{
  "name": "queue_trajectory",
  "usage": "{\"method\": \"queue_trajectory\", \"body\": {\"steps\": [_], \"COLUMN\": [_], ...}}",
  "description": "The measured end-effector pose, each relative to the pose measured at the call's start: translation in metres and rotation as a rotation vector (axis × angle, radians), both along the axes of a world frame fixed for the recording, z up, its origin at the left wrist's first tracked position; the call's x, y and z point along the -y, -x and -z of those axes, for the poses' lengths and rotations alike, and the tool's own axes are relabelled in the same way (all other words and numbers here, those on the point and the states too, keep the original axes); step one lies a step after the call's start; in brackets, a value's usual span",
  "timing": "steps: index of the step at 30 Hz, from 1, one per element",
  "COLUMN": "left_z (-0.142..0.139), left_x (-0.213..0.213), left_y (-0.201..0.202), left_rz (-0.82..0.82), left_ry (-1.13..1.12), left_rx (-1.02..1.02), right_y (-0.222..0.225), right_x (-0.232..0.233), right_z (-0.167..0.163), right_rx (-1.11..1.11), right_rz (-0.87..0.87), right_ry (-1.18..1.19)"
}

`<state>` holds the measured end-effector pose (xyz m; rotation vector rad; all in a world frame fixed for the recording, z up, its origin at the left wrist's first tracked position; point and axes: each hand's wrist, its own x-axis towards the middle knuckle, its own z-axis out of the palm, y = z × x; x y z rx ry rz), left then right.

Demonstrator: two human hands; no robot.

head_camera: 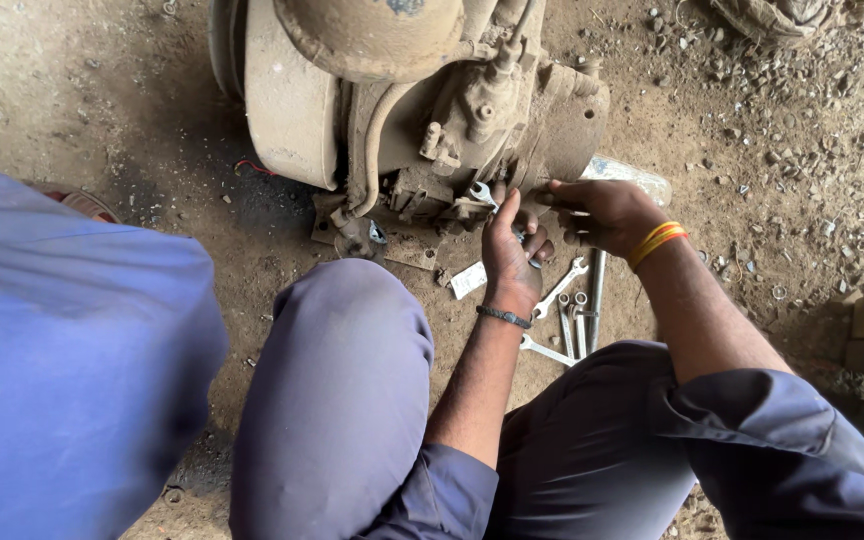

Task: The person sits on the ground beside a dusty tractor engine assembly and works on it with wrenches, loosening and tightening bolts and fitting a small part by hand. They use a hammer on the assembly, then hold a small card against a component while continuing to work on the engine.

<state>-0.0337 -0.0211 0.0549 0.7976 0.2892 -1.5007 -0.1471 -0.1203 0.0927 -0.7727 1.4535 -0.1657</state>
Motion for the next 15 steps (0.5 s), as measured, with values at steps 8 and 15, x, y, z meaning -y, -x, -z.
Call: {"method": "queue_trajectory", "body": {"steps": [8, 15], "left_z": [-0.004, 0.002], "left_x": [-0.001, 0.001], "left_y": [0.0, -0.001], "left_rz": [-0.011, -0.014], "left_ry": [-0.016, -0.006], "left_rx": [-0.02, -0.024], "right_y": [0.0, 0.006], "right_x": [-0.001, 0.003], "right_z": [-0.002, 0.008], "right_rx": [-0.089, -0.019], "right_rz": [0.021, 0.048], "right_ry": [0.004, -0.027]}}
